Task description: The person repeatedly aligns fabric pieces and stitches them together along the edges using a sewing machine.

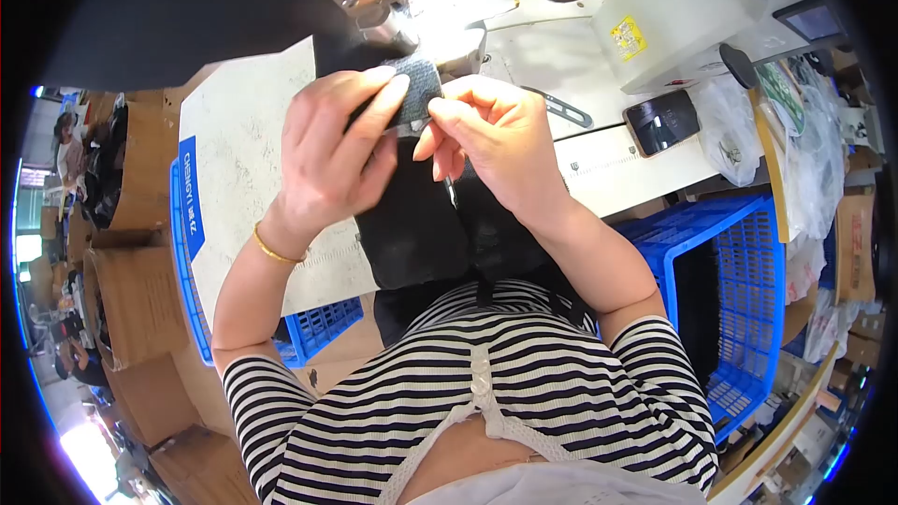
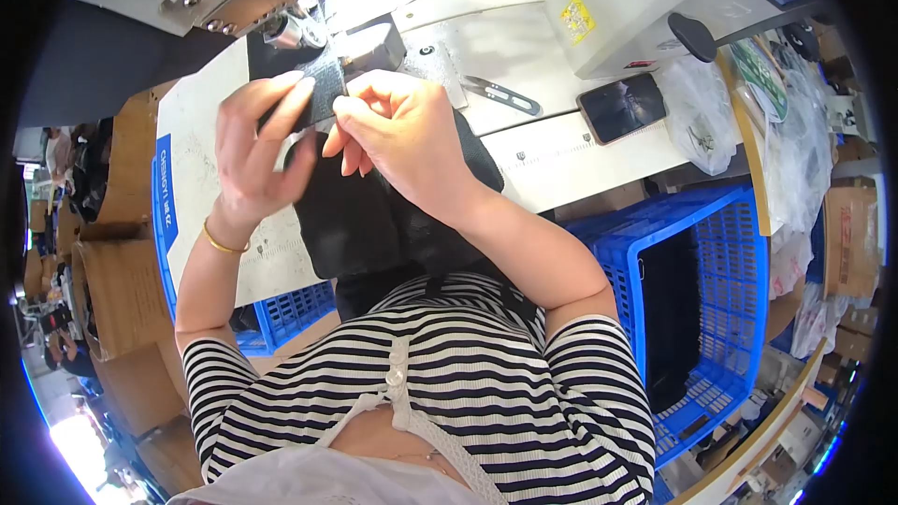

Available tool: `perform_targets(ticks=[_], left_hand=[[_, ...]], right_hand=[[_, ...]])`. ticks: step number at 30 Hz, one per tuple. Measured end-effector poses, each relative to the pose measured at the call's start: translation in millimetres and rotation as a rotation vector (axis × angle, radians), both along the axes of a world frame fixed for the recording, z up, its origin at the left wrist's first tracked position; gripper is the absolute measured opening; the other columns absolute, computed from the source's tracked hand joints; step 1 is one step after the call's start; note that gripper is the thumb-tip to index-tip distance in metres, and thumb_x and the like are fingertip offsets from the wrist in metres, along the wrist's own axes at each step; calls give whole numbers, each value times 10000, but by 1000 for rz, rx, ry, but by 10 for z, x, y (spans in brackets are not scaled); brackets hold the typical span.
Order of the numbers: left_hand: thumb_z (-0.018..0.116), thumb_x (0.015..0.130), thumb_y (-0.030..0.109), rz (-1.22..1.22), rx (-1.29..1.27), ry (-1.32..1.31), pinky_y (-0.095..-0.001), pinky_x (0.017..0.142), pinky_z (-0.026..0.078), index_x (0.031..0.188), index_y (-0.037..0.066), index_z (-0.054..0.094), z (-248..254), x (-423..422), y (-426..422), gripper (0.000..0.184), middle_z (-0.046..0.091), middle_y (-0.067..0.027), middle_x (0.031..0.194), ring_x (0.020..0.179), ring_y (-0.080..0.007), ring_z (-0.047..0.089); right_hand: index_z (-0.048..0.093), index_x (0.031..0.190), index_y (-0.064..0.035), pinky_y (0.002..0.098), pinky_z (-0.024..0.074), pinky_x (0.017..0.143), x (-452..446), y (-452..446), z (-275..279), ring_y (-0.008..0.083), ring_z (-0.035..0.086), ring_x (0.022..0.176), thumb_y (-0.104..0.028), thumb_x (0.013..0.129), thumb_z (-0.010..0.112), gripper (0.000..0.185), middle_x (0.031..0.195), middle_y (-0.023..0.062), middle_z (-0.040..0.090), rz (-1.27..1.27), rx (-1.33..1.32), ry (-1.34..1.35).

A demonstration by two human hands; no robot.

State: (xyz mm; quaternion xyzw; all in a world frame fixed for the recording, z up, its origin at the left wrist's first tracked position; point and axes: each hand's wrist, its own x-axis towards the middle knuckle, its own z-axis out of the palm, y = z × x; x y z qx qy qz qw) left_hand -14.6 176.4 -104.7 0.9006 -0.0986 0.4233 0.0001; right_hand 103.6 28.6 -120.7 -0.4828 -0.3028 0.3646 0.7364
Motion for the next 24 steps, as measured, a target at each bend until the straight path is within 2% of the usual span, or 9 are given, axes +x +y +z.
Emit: perform_targets(ticks=[3, 6, 16, 22, 24], left_hand=[[661, 591, -31, -18, 115, -90, -333, 721, 533, 974, -5, 718, -114, 39, 127, 388, 681, -90, 1032, 900, -248, 636], [650, 587, -16, -19, 129, -91, -321, 701, 531, 961, -6, 722, -95, 86, 172, 381, 697, -84, 1026, 894, -234, 640], [657, 580, 17, 38, 238, -118, -304, 706, 519, 940, -11, 714, -57, 182, 277, 365, 702, -76, 1023, 916, -218, 629], [656, 581, 19, 124, 239, -120, -325, 720, 524, 934, -14, 712, -53, 213, 212, 360, 688, -73, 982, 918, -228, 627], [657, 575, 26, 148, 255, -119, -331, 725, 525, 946, -15, 710, -41, 216, 181, 377, 681, -71, 980, 921, -234, 626]], right_hand=[[631, 817, 36, 214, 470, 454, -12, 43, -7, 99, 607, 509, -80, 933, 572, 173, 680, 104, 685, -13, 24, -15], [641, 843, 41, 216, 468, 449, 13, 95, -18, 99, 600, 501, -90, 939, 575, 175, 676, 106, 683, -24, 43, -13], [673, 1006, 42, 214, 478, 472, 34, 106, -59, 117, 609, 518, -114, 964, 568, 192, 723, 120, 694, -2, 38, -18], [678, 1020, 29, 210, 474, 487, 21, 54, -55, 109, 610, 534, -116, 963, 570, 190, 719, 110, 690, 34, 3, -20], [678, 961, 36, 215, 470, 470, 0, 56, -53, 102, 601, 512, -109, 946, 578, 176, 688, 108, 682, 15, 1, 0]])
